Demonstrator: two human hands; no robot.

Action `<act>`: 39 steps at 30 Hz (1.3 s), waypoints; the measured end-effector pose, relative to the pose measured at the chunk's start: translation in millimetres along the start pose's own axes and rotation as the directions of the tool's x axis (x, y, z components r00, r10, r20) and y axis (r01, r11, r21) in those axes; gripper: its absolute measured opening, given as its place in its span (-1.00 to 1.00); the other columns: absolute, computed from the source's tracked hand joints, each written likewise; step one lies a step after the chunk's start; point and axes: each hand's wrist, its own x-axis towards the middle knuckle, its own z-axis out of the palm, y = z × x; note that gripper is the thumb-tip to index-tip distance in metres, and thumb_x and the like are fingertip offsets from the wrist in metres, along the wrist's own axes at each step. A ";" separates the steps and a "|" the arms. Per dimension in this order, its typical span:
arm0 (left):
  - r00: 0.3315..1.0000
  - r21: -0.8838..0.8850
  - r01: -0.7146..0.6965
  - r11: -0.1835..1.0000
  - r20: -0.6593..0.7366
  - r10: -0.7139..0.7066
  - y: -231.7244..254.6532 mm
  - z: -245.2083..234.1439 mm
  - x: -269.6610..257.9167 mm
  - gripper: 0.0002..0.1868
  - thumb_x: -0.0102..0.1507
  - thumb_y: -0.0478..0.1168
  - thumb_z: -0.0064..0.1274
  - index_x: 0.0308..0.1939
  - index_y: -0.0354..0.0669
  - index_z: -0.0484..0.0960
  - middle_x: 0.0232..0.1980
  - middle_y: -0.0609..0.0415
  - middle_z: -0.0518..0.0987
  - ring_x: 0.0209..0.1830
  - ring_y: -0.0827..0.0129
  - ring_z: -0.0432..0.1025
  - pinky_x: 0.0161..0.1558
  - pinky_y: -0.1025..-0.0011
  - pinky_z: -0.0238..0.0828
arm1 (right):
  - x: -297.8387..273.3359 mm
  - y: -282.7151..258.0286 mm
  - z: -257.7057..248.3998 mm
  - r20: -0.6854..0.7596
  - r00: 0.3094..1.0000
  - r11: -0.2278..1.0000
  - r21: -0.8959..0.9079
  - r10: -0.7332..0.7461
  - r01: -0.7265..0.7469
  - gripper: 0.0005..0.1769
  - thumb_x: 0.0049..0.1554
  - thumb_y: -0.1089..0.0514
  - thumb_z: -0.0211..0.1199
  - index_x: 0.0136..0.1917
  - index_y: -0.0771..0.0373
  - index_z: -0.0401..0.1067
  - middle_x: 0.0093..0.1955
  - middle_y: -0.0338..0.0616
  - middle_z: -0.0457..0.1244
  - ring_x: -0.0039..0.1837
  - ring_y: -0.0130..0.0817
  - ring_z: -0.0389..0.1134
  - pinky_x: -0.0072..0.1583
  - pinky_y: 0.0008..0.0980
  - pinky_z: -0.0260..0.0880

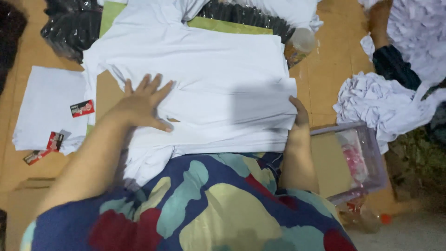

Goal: Folding white t-shirts using a cardboard template and applying size or brand stickers to the folded items.

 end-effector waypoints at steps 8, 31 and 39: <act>0.993 0.071 0.060 0.996 -0.110 -0.052 -26.7 9.2 -11.8 0.46 -0.27 0.72 0.21 0.60 0.29 0.09 0.67 0.04 0.05 0.68 0.06 -0.15 0.48 -0.31 -0.69 | 8.1 -34.6 2.5 0.132 0.987 0.996 -0.017 -0.090 0.093 -0.40 0.15 0.10 0.26 0.44 0.29 0.35 0.36 0.11 0.32 0.32 0.00 0.40 0.36 -0.09 0.39; 0.954 -0.323 -0.219 0.921 -0.271 0.132 50.9 23.1 48.7 0.43 -0.26 0.00 0.49 0.60 0.06 -0.03 0.46 0.04 0.40 0.63 0.16 -0.06 0.46 -0.30 -0.58 | -116.2 -93.1 105.0 0.119 0.828 0.777 -0.293 -0.548 0.556 -0.50 0.12 0.16 0.23 0.29 0.43 0.37 0.00 -0.10 0.37 -0.11 -0.42 0.39 -0.01 -0.59 0.41; 0.952 -0.480 -0.269 0.835 -0.262 0.156 44.0 28.8 46.8 0.48 -0.05 0.15 0.49 0.64 -0.22 -0.25 0.51 -0.21 0.31 0.63 0.02 -0.03 0.43 -0.36 -0.82 | -25.1 96.7 243.4 0.479 0.852 0.635 -0.595 -0.212 0.493 -0.24 0.22 -0.06 0.33 0.52 0.34 0.18 0.25 0.29 0.27 0.14 -0.02 0.40 0.19 -0.18 0.50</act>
